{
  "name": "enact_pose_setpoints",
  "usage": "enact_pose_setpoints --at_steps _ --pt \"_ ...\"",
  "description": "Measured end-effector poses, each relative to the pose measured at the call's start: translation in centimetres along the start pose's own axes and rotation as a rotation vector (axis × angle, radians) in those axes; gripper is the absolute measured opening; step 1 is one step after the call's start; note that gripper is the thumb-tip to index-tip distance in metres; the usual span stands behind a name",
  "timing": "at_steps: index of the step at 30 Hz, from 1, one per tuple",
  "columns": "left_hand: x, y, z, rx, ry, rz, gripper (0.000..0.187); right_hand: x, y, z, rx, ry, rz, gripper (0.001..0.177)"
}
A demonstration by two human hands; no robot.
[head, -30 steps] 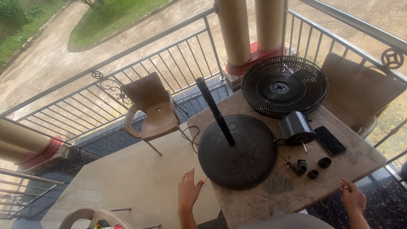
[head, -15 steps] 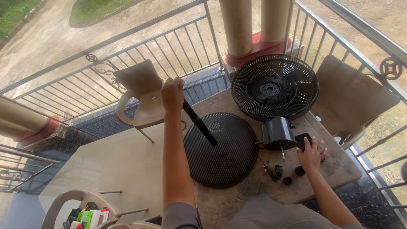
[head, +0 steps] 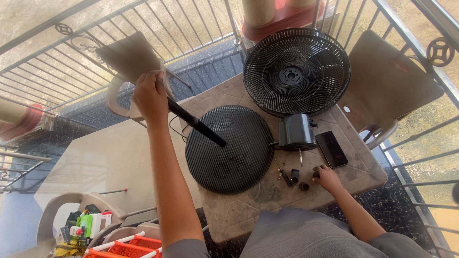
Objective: The person assembles a standing fan by inserting a metal pole into the base, attaching a plastic collar, and securing it with a screw. The fan head and motor remain disassembled on the table.
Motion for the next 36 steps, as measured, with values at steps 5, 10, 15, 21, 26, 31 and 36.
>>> enact_pose_setpoints --at_steps 5,10,15,21,26,31,36 --pt "-0.1 0.3 0.6 -0.075 0.002 0.094 0.009 2.8 -1.1 2.2 -0.139 -0.184 0.028 0.053" --pt "-0.7 1.8 0.9 -0.076 0.174 0.37 0.018 12.3 -3.6 -4.7 -0.004 -0.805 -0.183 0.047" --pt "-5.3 3.3 -4.1 0.386 0.827 0.42 0.022 29.3 -7.1 -19.6 0.409 -1.15 0.146 0.053" --pt "-10.3 5.0 -9.6 0.482 1.134 0.123 0.009 44.5 -9.2 -38.2 0.818 -0.675 0.607 0.052" --pt "-14.4 9.2 -12.3 0.53 1.198 0.026 0.014 45.2 -12.7 -45.7 0.87 -0.396 0.641 0.056" --pt "-16.8 10.5 -13.6 0.513 1.254 -0.04 0.02 42.2 -15.3 -46.5 0.829 -0.31 0.555 0.057" --pt "-17.4 13.5 -13.2 0.592 1.141 -0.093 0.026 41.2 -16.8 -45.7 0.769 -0.322 0.566 0.059"
Point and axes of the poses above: each hand's wrist, its own y-axis away from the middle knuckle, its own x-axis out of the back of the hand, z = x × y, the point moved 6 cm from there along -y, towards the middle knuckle, and after that the axes turned 12 degrees about y, right-handed, at the moved point
